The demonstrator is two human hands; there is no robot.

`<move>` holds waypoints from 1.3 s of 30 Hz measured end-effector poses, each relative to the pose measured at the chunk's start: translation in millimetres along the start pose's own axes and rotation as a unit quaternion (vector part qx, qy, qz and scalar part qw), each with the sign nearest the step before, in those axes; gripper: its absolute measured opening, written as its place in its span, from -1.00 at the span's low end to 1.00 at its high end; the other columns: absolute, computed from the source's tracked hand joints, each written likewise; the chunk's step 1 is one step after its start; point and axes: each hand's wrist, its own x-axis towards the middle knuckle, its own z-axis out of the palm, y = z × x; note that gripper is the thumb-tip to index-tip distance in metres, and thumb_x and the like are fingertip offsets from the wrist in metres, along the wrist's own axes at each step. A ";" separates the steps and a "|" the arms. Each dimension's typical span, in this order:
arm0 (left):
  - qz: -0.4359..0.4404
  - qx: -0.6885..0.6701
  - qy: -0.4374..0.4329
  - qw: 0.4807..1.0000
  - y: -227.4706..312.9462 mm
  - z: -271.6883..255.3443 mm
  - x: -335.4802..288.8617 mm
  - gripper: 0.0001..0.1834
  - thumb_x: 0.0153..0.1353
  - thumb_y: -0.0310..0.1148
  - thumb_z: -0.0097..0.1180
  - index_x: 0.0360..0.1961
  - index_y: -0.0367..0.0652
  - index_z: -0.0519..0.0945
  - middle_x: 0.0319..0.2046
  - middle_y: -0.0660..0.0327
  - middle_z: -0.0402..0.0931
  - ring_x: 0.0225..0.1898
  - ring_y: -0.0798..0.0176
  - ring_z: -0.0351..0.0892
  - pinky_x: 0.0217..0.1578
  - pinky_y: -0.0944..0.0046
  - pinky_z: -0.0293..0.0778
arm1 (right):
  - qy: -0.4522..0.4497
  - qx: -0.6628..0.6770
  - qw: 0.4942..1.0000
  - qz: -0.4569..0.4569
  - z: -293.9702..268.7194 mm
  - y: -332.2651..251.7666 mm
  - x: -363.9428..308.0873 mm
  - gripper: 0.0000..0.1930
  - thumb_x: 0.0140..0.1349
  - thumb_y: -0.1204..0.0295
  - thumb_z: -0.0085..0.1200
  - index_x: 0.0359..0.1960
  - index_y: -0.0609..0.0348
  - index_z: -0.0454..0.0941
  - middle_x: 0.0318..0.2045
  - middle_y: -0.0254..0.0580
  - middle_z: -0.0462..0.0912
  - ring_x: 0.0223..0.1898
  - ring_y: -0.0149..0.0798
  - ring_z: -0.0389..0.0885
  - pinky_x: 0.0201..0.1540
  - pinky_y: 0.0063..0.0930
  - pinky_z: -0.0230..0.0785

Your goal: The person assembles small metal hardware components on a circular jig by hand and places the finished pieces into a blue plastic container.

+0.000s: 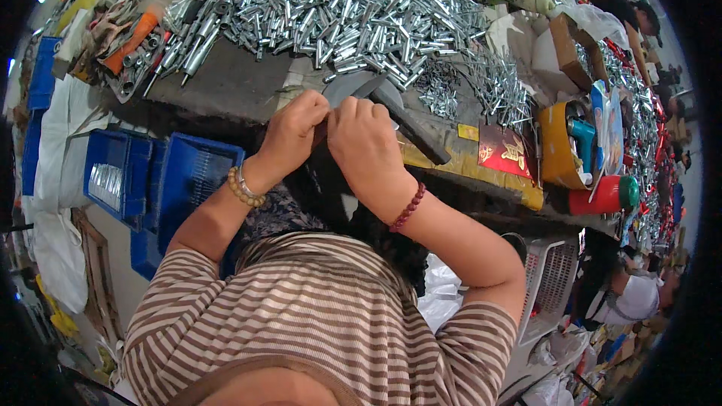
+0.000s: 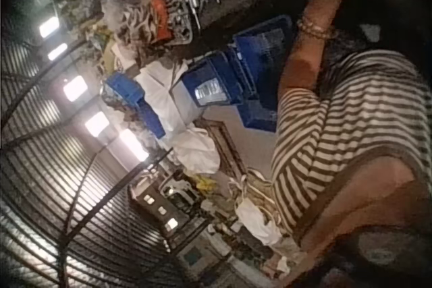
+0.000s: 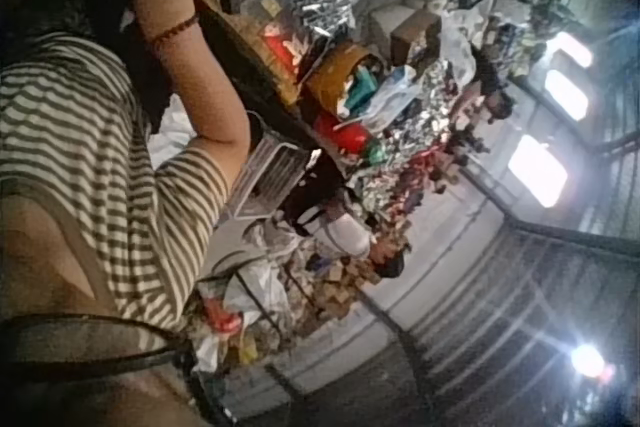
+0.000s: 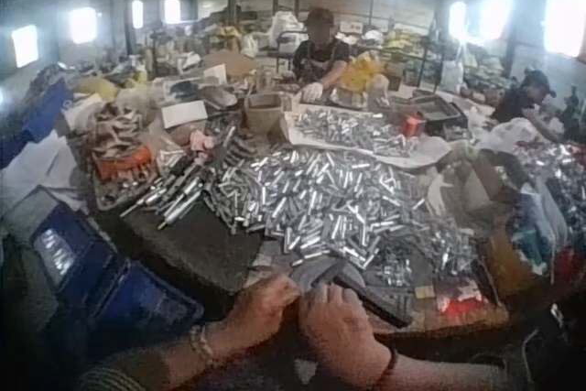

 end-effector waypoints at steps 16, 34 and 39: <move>0.002 -0.009 0.016 1.000 -2.4 2.9 -0.9 -0.96 0.19 -0.50 0.28 -0.33 -0.14 0.67 -0.31 0.17 0.52 -0.25 0.01 0.62 -0.24 0.04 0.53 | 0.086 0.199 0.974 0.068 19.6 11.6 -11.4 -0.88 0.12 0.50 0.20 -0.30 0.10 0.55 -0.28 -0.17 0.53 -0.17 -0.06 0.57 -0.09 -0.17 0.40; -0.024 -0.047 -0.036 0.998 -4.3 -1.2 1.3 -0.85 0.16 -0.47 0.37 -0.21 -0.14 0.77 -0.31 0.15 0.53 -0.26 0.07 0.62 -0.24 0.13 0.53 | 0.041 0.369 0.903 0.214 -27.2 45.1 -65.9 -0.64 0.23 0.62 0.22 0.08 0.24 0.63 -0.24 -0.01 0.58 -0.23 0.03 0.61 -0.18 -0.26 0.48; 0.004 -0.041 -0.030 0.999 -4.0 -2.5 4.8 -0.80 0.14 -0.53 0.35 -0.18 -0.15 0.74 -0.29 0.15 0.54 -0.27 0.06 0.63 -0.24 0.13 0.53 | 0.061 0.269 0.951 0.143 -16.1 32.0 -71.3 -0.70 0.21 0.63 0.24 0.00 0.21 0.67 -0.22 -0.07 0.61 -0.32 -0.01 0.66 -0.29 -0.23 0.52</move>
